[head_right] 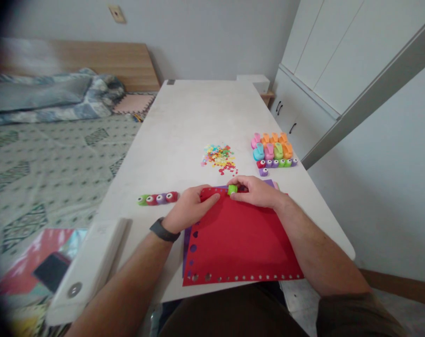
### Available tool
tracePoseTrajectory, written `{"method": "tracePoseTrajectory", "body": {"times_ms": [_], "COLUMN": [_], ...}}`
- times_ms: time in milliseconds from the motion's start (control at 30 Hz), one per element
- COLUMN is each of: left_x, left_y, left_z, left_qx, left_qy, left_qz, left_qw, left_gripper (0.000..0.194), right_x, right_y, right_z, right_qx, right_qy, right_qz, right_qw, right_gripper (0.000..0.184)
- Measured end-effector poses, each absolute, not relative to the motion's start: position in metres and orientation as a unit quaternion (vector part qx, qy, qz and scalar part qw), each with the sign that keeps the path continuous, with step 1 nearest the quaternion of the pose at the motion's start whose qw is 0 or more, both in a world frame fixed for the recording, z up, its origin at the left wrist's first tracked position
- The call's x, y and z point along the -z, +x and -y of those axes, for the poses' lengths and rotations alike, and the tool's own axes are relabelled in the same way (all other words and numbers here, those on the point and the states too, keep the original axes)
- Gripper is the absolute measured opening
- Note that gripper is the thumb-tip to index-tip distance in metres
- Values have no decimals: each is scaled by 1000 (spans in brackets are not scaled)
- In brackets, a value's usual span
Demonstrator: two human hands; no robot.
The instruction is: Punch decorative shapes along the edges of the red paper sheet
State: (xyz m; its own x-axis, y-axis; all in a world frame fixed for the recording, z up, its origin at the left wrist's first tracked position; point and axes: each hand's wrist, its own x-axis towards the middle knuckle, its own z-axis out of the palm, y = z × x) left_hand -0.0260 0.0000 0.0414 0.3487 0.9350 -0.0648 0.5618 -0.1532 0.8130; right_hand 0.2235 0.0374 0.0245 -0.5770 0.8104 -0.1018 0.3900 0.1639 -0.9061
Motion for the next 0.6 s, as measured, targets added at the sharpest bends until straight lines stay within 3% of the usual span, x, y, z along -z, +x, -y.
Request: {"method": "tracePoseTrajectory", "body": {"times_ms": [600], "left_x": [-41], "left_y": [-28], "left_z": [-1], "left_qx": [-246], "left_qy": [712], "left_qz": [-521], "left_qw": [402], "left_gripper": [33], "right_x": [-24], "right_y": [224], "right_z": [-37], "right_qx": [-511], "right_qy": [-409], "right_qz": [722], "right_qw": [224], "right_gripper": [38]}}
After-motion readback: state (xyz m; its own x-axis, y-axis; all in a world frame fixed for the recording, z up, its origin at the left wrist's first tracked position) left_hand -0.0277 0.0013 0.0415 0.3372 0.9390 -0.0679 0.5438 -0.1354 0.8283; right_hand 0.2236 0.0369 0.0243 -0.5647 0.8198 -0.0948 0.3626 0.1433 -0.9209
